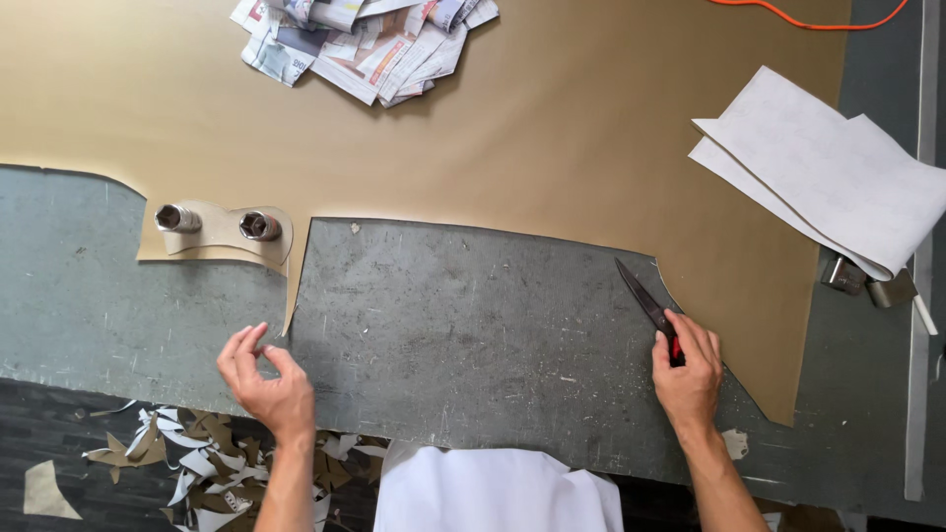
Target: The person uses shears to cut a piece of tan leather around a white paper template held in place by two padlocks and two metal sockets. After cutting, the person removes the template and weights, then trims the leather piece further before placing a newspaper on the work surface.
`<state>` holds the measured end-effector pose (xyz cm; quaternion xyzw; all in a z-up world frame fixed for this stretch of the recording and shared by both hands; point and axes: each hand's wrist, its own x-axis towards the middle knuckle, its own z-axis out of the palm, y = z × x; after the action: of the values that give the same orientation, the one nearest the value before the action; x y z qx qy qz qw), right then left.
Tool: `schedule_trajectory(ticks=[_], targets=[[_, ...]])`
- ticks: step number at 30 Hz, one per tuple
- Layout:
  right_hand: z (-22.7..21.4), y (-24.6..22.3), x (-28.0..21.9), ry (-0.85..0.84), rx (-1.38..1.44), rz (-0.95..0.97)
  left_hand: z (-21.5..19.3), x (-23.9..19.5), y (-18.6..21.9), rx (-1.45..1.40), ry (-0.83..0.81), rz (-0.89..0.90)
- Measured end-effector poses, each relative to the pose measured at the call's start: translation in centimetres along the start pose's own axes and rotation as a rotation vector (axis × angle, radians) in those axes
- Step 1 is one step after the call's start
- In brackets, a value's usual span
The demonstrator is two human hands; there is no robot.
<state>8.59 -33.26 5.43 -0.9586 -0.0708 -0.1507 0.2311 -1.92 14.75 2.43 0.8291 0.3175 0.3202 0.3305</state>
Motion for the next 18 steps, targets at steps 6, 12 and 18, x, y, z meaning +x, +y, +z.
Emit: schedule_trajectory(ticks=[6,12,18], targets=[[-1.1,-0.8,-2.9,0.045,-0.120,0.115,0.4,0.3,2.0,-0.003,-0.047,0.059],[-1.1,-1.4,-5.9,-0.028,-0.148,0.219,-0.3,6.1,0.3,-0.140,-0.086,0.037],[-0.2,-2.3,-6.4,-0.159,-0.180,0.546,-1.9,14.2,-3.3,-0.212,-0.139,0.077]])
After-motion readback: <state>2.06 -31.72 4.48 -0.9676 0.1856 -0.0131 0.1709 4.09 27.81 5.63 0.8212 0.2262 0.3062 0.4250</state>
